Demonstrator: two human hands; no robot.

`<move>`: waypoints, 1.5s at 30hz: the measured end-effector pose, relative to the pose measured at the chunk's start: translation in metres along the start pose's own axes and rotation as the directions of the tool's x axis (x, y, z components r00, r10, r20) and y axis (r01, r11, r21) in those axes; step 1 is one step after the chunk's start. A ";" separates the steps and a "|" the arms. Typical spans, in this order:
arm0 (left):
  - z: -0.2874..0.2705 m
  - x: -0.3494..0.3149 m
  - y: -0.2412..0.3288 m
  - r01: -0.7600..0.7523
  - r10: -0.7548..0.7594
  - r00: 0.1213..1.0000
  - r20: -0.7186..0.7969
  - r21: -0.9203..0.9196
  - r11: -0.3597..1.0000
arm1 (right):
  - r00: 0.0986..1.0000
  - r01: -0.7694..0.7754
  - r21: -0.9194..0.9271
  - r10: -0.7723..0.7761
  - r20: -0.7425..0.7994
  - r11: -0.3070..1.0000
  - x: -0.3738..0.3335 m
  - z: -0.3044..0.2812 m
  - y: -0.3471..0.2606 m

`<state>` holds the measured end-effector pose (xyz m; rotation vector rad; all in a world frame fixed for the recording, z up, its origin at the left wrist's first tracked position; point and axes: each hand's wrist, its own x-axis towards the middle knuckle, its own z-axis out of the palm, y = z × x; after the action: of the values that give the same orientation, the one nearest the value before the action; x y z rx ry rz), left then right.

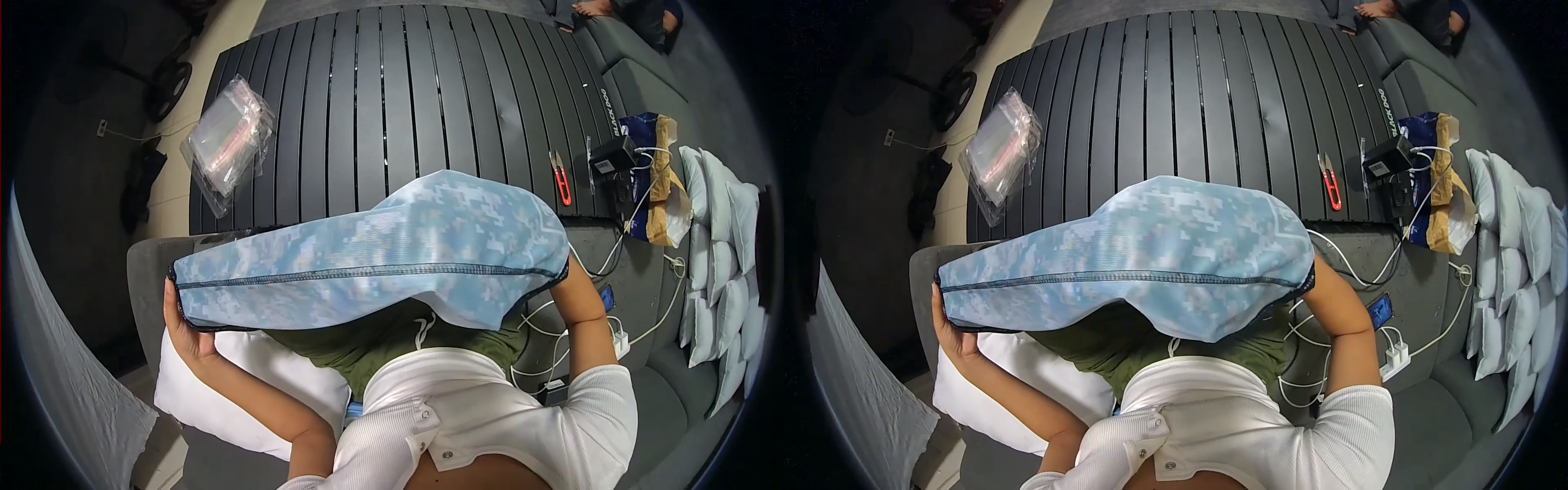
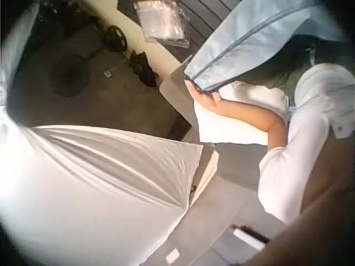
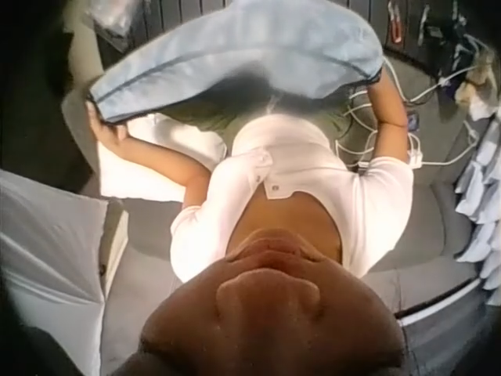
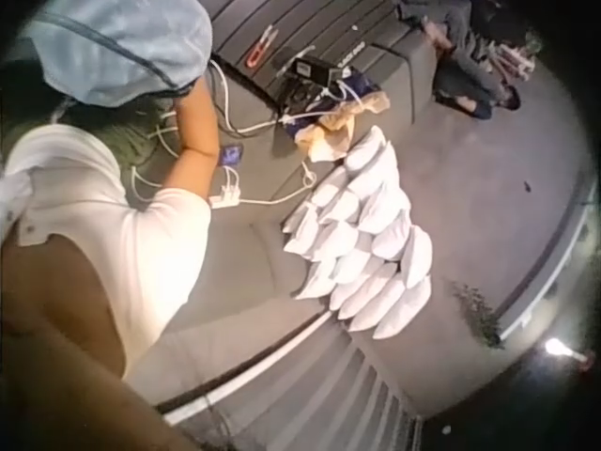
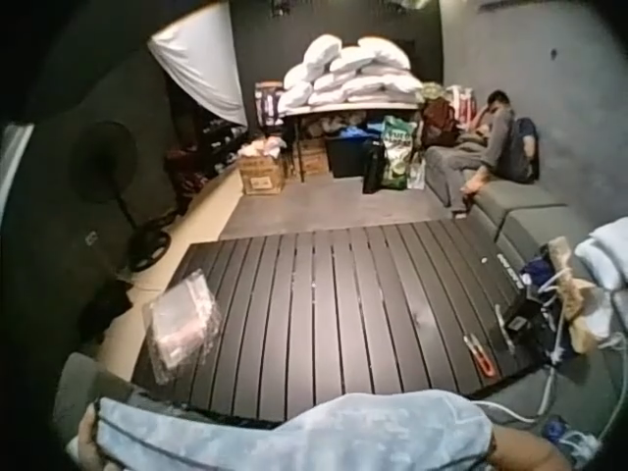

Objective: Inspecting textile pouches and using nippers to trim loose threads.

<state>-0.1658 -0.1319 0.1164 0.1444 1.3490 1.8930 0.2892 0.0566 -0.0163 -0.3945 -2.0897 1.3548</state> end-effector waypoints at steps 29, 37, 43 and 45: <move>-0.078 0.002 -0.006 -0.057 0.087 0.985 -0.151 0.194 0.979 | 0.996 0.001 0.133 -0.013 0.086 0.991 0.105 0.000 -0.113; -0.051 -0.015 -0.014 0.016 0.211 0.947 -0.244 0.689 0.724 | 0.863 0.478 0.045 -0.479 0.159 0.877 0.107 0.017 -0.105; 0.060 -0.046 -0.048 -0.388 0.306 0.917 0.257 0.756 0.527 | 0.897 -0.441 0.845 0.126 0.423 0.303 0.124 0.054 -0.124; 0.105 -0.053 -0.068 -0.461 0.137 0.793 0.594 0.436 0.773 | 0.821 -0.564 0.813 0.202 0.533 0.145 0.126 0.063 -0.126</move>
<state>-0.0407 -0.0797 0.1221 1.1885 1.4924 1.4579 0.1623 0.0259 0.1203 -0.1635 -0.8617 2.8813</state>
